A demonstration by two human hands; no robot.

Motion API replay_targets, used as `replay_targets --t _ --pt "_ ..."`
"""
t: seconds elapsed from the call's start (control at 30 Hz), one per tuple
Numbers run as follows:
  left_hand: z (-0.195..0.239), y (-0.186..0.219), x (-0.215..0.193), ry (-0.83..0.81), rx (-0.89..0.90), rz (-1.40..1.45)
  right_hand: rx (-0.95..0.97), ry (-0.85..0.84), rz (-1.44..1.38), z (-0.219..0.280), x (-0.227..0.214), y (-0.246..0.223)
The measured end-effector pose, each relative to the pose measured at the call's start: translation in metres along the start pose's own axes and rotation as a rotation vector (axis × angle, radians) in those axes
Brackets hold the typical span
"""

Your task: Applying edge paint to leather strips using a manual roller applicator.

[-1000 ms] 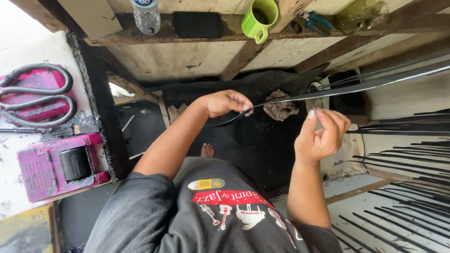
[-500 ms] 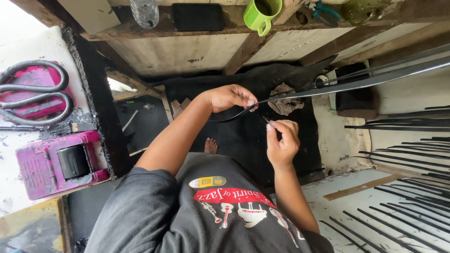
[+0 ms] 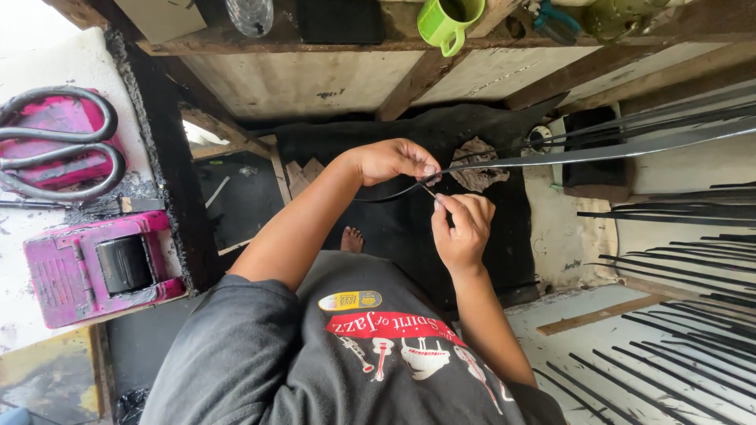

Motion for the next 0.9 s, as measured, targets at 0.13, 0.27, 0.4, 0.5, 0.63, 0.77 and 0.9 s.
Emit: replay_targets --t 0.13,0.27,0.4,0.5,0.63,0.77,0.9 --pt "-0.001 0.002 0.001 -0.001 0.011 -0.002 -0.010 -0.022 0.013 -0.001 0.001 -0.001" --pt "-0.002 0.000 0.001 0.000 0.013 -0.001 -0.029 -0.009 0.042 -0.003 -0.001 -0.001" --pt "0.001 0.006 0.002 0.009 0.006 -0.002 -0.037 -0.024 0.052 -0.001 0.002 -0.003" --pt "-0.002 -0.005 -0.001 0.016 0.001 0.000 -0.041 0.003 0.061 -0.003 -0.003 -0.003" --pt "-0.004 -0.006 -0.001 0.013 0.004 -0.013 -0.048 0.003 0.074 -0.003 -0.003 -0.003" --pt "-0.001 0.000 0.002 0.009 0.000 -0.008 -0.057 0.003 0.093 -0.004 -0.003 -0.004" --pt "0.000 0.002 0.003 0.017 0.001 -0.019 -0.056 0.038 0.101 -0.004 -0.007 -0.002"
Point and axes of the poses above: each hand's wrist, its own z-axis away from the middle knuckle, its own x-axis out of the palm, y = z × x, the point moved 7 cm from there along -z, towards the middle knuckle, and after that the axes turned 8 degrees about -z, right-handed, at the moved point
